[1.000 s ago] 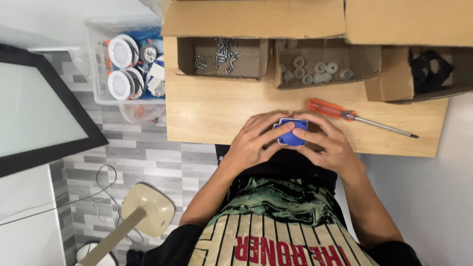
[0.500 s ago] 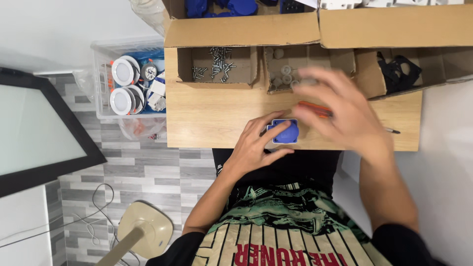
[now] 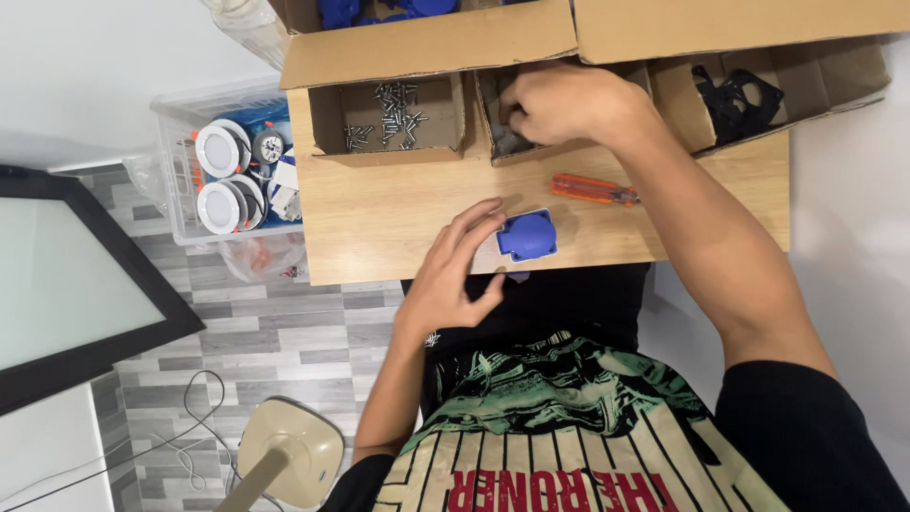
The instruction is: The person assembles a blue electrical socket by attaching a white plastic cover and securing it with screws. They use a screwdriver to tighten the screws and repeat the process for another socket, handling screws and washers from nearby boxes.
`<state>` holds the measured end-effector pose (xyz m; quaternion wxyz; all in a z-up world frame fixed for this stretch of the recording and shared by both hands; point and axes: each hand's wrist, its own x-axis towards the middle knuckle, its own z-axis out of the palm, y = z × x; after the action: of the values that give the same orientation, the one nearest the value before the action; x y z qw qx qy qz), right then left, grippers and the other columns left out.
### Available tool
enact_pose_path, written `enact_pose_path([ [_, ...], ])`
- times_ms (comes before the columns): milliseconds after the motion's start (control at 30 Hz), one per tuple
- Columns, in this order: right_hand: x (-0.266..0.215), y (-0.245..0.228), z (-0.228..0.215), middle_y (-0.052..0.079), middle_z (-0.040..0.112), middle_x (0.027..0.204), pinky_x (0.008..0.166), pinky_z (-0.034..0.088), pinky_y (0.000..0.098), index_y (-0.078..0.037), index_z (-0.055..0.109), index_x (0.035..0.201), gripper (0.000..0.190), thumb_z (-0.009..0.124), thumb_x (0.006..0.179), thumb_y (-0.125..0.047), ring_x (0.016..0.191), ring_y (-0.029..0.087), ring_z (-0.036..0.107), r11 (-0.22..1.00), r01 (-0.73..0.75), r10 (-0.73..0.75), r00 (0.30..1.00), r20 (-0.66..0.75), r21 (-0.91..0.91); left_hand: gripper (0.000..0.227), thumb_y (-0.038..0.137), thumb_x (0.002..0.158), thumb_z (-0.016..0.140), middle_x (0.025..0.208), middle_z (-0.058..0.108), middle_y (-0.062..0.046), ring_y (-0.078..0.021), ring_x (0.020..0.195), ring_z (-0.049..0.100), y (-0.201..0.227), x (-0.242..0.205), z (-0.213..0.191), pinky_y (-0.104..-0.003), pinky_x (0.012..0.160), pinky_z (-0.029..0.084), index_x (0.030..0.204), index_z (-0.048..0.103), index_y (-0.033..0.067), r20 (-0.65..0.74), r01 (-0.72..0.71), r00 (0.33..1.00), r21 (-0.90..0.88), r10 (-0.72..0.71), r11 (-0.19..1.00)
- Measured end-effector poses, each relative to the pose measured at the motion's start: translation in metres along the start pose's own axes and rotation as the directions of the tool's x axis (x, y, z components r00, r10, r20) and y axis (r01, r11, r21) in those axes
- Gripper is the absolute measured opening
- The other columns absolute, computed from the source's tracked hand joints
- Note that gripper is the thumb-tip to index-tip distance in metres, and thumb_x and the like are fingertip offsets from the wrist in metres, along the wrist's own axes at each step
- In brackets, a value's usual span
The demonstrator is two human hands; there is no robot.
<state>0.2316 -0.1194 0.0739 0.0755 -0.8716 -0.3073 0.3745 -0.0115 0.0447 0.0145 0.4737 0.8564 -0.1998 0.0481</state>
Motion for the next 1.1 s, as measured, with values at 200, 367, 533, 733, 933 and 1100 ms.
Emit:
enact_pose_path([
  [200,0.001,-0.006,-0.002,0.009,0.079,0.094,0.077,0.055,0.0467,-0.022,0.081,0.111,0.036,0.053,0.094,-0.006,0.092,0.032,0.073,0.991,-0.135,0.135,0.991,-0.012,0.016,0.052,0.022,0.103,0.061,0.165,0.051,-0.018,-0.0382,0.149,0.060,0.011,0.017,-0.017,-0.057,0.123,0.051,0.154,0.056,0.0142,0.103,-0.104,0.989,-0.020,0.105,0.994],
  [367,-0.026,0.004,0.001,0.008,0.073,0.107,0.073,0.048,0.0513,-0.019,0.066,0.120,0.017,0.057,0.106,-0.024,0.089,0.033,0.065,1.000,-0.015,0.019,0.988,-0.154,0.027,0.057,0.031,0.107,0.071,0.167,0.054,-0.014,-0.0370,0.156,0.056,0.011,0.038,-0.016,-0.054,0.125,0.046,0.158,0.051,0.0128,0.245,-0.194,0.952,0.019,0.184,0.981],
  [533,-0.069,-0.001,-0.001,0.008,0.080,0.104,0.090,0.057,0.0425,-0.007,0.069,0.119,0.011,0.066,0.108,-0.010,0.097,0.025,0.076,0.931,0.317,-0.229,0.893,-0.388,0.182,0.045,0.022,0.106,0.073,0.162,0.061,-0.003,-0.0291,0.152,0.059,-0.002,0.047,-0.004,-0.048,0.120,0.047,0.150,0.062,0.0166,0.277,-0.325,0.920,0.136,0.279,0.936],
  [733,-0.090,0.011,0.034,0.019,0.070,0.120,0.098,0.061,0.0395,0.005,0.071,0.133,0.023,0.069,0.110,-0.001,0.104,0.028,0.071,0.733,0.680,-0.503,0.563,-0.656,0.021,0.020,0.015,0.110,0.067,0.152,0.066,-0.008,-0.0323,0.143,0.064,-0.009,0.051,0.003,-0.048,0.110,0.054,0.130,0.069,0.0131,0.241,-0.471,0.876,0.238,0.418,0.850],
  [933,-0.125,0.020,0.076,0.020,0.072,0.126,0.111,0.063,0.0430,0.002,0.073,0.126,0.024,0.078,0.103,0.001,0.116,0.033,0.075,0.606,0.783,-0.389,0.444,-0.807,0.139,0.010,0.007,0.106,0.070,0.148,0.067,-0.010,-0.0398,0.146,0.059,-0.011,0.052,0.016,-0.054,0.115,0.054,0.115,0.067,0.0099,0.131,-0.451,0.892,0.196,0.433,0.871],
  [1100,-0.136,0.043,0.124,0.025,0.076,0.128,0.090,0.067,0.0441,0.003,0.079,0.117,0.026,0.083,0.092,-0.003,0.110,0.035,0.081,0.557,0.770,-0.165,0.472,-0.866,0.313,0.005,0.013,0.097,0.073,0.136,0.077,-0.007,-0.0398,0.132,0.072,-0.022,0.051,0.041,-0.053,0.104,0.057,0.100,0.077,0.0162,-0.037,-0.419,0.900,0.191,0.433,0.888],
])
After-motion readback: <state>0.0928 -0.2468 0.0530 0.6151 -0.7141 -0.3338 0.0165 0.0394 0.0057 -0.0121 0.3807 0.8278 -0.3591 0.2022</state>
